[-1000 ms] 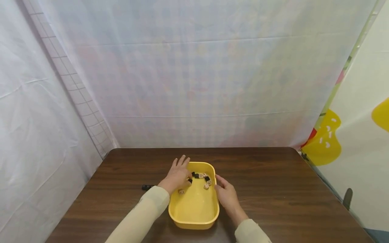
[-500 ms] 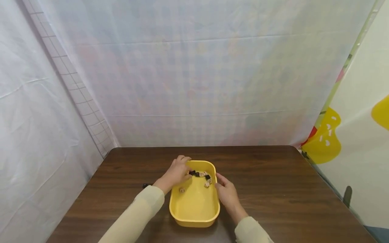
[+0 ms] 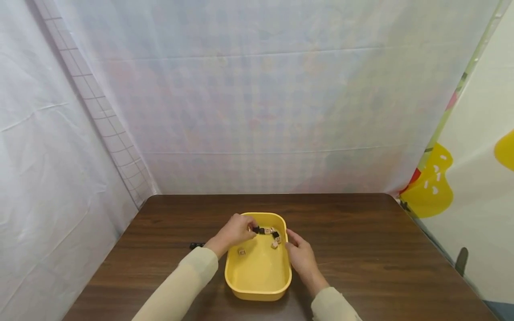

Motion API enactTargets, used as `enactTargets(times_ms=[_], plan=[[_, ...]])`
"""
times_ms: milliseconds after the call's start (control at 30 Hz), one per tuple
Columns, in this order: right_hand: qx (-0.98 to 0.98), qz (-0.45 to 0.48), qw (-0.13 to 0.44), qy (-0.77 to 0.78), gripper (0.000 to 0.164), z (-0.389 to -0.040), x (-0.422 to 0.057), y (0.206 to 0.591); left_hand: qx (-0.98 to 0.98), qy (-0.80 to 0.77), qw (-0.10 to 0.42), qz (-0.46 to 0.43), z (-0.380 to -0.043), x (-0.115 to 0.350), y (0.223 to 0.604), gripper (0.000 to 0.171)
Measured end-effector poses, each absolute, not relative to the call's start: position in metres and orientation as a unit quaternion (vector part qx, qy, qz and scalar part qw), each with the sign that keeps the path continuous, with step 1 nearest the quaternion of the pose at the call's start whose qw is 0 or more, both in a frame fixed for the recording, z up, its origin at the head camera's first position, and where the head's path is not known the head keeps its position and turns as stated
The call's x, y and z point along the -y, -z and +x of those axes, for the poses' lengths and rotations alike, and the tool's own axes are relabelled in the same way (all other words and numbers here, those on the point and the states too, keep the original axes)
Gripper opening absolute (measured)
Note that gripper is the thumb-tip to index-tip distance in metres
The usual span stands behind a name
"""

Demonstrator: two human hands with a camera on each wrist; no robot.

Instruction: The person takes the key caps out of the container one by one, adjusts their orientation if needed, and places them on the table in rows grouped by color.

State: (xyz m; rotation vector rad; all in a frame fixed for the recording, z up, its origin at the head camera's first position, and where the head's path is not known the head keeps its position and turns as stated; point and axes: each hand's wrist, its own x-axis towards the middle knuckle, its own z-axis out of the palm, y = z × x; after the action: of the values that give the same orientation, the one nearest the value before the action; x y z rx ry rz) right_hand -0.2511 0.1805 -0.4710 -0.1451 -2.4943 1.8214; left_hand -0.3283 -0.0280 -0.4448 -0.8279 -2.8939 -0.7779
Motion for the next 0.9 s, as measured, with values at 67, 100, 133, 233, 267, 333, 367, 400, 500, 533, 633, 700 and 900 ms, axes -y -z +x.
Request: enactTargets(times_ms=[67, 100, 133, 233, 267, 333, 367, 400, 500, 533, 633, 700, 900], plan=[[0.806, -0.048, 0.024, -0.589, 0.049, -0.2513, -0.1808, 0.471, 0.929, 0.258, 0.017, -0.264, -0.3275, 0.0288, 0.4441, 0.016], [0.806, -0.048, 0.025, -0.589, 0.049, -0.2514, -0.1809, 0.471, 0.928, 0.263, 0.016, -0.263, -0.3269, 0.0292, 0.4438, 0.015], [0.806, -0.048, 0.025, -0.589, 0.049, -0.2515, -0.181, 0.4709, 0.927, 0.268, 0.014, -0.261, -0.3264, 0.0295, 0.4437, 0.015], [0.808, -0.049, 0.025, -0.587, 0.049, -0.2513, -0.1812, 0.4705, 0.927, 0.273, 0.012, -0.256, -0.3256, 0.03, 0.4436, 0.017], [0.808, -0.049, 0.024, -0.587, 0.049, -0.2512, -0.1813, 0.4704, 0.927, 0.273, 0.013, -0.255, -0.3255, 0.0302, 0.4437, 0.017], [0.809, -0.049, 0.025, -0.586, 0.049, -0.2509, -0.1815, 0.4701, 0.928, 0.273, 0.014, -0.252, -0.3257, 0.0303, 0.4441, 0.018], [0.809, -0.048, 0.025, -0.586, 0.049, -0.2508, -0.1817, 0.47, 0.929, 0.274, 0.016, -0.249, -0.3256, 0.0304, 0.4441, 0.018], [0.808, -0.048, 0.024, -0.586, 0.049, -0.2507, -0.182, 0.47, 0.929, 0.275, 0.017, -0.249, -0.3257, 0.0305, 0.444, 0.018], [0.806, -0.05, 0.023, -0.589, 0.049, -0.2507, -0.1827, 0.4697, 0.927, 0.286, 0.016, -0.242, -0.326, 0.0314, 0.4447, 0.017], [0.806, -0.049, 0.023, -0.589, 0.049, -0.2505, -0.1829, 0.4696, 0.926, 0.291, 0.016, -0.24, -0.326, 0.0317, 0.4448, 0.017], [0.805, -0.053, 0.02, -0.59, 0.05, -0.2504, -0.1833, 0.4691, 0.922, 0.311, 0.009, -0.232, -0.3258, 0.0327, 0.4448, 0.02], [0.806, -0.053, 0.018, -0.59, 0.05, -0.2502, -0.1832, 0.4687, 0.918, 0.329, 0.0, -0.223, -0.3254, 0.0336, 0.4444, 0.022], [0.805, -0.05, 0.015, -0.592, 0.05, -0.2497, -0.1831, 0.4692, 0.901, 0.381, -0.019, -0.207, -0.3213, 0.0367, 0.4411, 0.02]])
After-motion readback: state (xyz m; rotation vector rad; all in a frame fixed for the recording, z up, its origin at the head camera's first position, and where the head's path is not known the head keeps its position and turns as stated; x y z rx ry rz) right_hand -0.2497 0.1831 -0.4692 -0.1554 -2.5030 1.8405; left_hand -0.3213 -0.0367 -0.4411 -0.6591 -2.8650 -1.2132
